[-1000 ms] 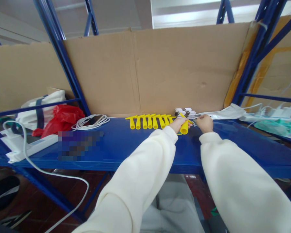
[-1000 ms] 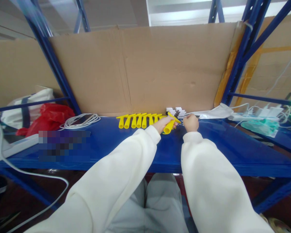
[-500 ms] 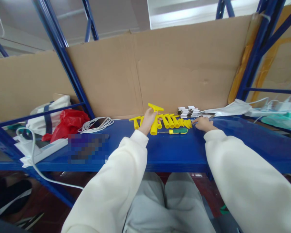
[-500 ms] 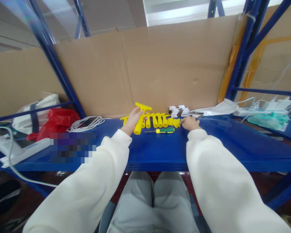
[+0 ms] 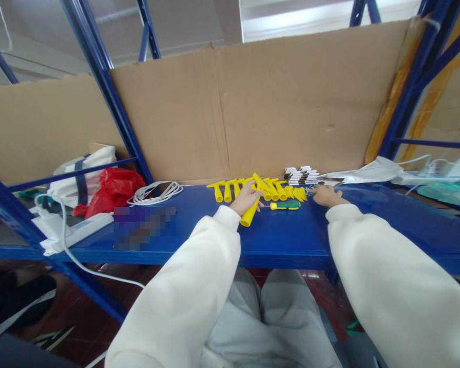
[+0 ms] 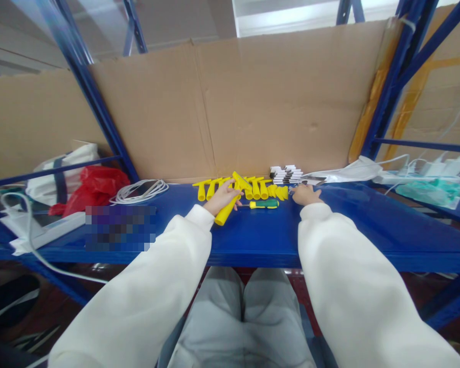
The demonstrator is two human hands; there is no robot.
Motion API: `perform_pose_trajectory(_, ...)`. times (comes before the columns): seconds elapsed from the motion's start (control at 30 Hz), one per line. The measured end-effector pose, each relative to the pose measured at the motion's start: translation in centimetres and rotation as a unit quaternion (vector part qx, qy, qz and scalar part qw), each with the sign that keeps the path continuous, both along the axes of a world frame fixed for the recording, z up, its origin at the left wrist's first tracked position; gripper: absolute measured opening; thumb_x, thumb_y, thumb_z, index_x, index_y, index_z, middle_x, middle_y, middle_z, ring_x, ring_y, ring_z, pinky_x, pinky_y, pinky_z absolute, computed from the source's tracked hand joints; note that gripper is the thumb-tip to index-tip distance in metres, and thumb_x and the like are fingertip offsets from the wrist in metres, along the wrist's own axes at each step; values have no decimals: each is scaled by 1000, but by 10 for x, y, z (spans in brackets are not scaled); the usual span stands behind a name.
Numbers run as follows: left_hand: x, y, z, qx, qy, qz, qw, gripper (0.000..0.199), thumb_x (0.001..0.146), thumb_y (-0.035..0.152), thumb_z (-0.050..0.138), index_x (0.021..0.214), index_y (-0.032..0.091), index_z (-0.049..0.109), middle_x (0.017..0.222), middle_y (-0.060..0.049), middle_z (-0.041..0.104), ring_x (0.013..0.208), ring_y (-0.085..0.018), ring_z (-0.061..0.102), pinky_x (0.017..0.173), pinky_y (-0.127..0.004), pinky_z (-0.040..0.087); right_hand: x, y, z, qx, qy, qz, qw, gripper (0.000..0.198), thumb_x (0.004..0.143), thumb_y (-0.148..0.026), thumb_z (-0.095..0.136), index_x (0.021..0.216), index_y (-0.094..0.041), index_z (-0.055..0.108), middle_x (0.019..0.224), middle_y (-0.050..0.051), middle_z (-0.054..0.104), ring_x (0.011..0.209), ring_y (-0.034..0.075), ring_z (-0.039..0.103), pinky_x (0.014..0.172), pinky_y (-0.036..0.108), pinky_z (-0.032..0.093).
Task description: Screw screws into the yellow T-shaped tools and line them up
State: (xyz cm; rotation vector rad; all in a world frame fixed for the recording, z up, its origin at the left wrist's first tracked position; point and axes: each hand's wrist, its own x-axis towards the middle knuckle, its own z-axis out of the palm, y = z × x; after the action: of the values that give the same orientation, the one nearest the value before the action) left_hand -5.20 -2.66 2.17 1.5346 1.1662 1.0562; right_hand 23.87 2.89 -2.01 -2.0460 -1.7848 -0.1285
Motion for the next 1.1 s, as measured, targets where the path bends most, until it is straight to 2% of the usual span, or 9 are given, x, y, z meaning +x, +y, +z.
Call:
perform_pose_trajectory(0.2,-1,-2,1,5,11,5,1000,67,93,9,53,157,17,35,121,-15,69,53,-7,62,50,-21,52,1,3,4,-43,-12,14,999,43,71,-18,58,104,-30,83,127,15,71,128,43,56,101,79,41)
perform_pose_trajectory(0.33,0,-3,2,4,13,14,1000,66,93,8,54,157,16,37,116,-14,70,53,-8,62,50,-22,52,-4,-3,7,-51,-14,13,999,41,71,-15,58,101,-29,84,127,16,72,128,43,57,101,80,40)
perform_pose_trajectory(0.47,1,-4,2,5,15,15,1000,66,94,6,53,157,14,37,109,-12,70,51,-8,59,48,-21,49,-12,-10,14,-26,12,6,1000,40,76,-12,59,105,-25,83,129,16,72,127,40,59,106,67,44)
perform_pose_trajectory(0.53,1,-3,1,5,17,16,1000,66,94,7,53,158,15,36,108,-11,70,51,-8,59,48,-21,48,-19,-13,20,6,33,39,999,34,79,-15,59,102,-21,83,118,15,76,119,34,65,103,51,49)
perform_pose_trajectory(0.63,1,-1,0,5,16,21,1000,68,94,9,55,159,17,35,111,-12,70,54,-9,61,50,-21,50,-30,-19,31,21,67,129,989,23,86,-29,59,81,-19,80,87,8,78,91,26,71,84,33,53)
perform_pose_trajectory(0.73,0,0,0,4,14,26,1000,70,94,10,53,160,18,32,116,-13,69,55,-8,61,49,-21,50,-39,-25,36,-19,81,223,971,40,88,-52,61,68,-20,74,69,5,72,72,23,68,69,30,50)
perform_pose_trajectory(0.9,1,0,0,4,13,37,999,71,94,10,52,161,17,30,124,-15,65,54,-6,60,47,-19,48,-43,-26,30,-122,66,338,931,46,68,-66,76,73,-21,77,73,3,73,69,23,65,67,32,51)
perform_pose_trajectory(1.0,1,0,-1,4,12,39,999,70,94,10,52,161,19,31,123,-14,66,54,-6,59,47,-19,48,-42,-22,25,-117,53,342,931,45,65,-65,78,78,-22,79,74,2,74,70,23,66,66,33,51)
perform_pose_trajectory(1.1,0,0,-1,5,13,37,999,70,94,9,52,160,17,32,120,-14,67,52,-6,59,46,-19,47,-43,-22,25,-106,32,337,935,33,69,-55,78,79,-23,79,77,2,75,75,25,68,69,33,53)
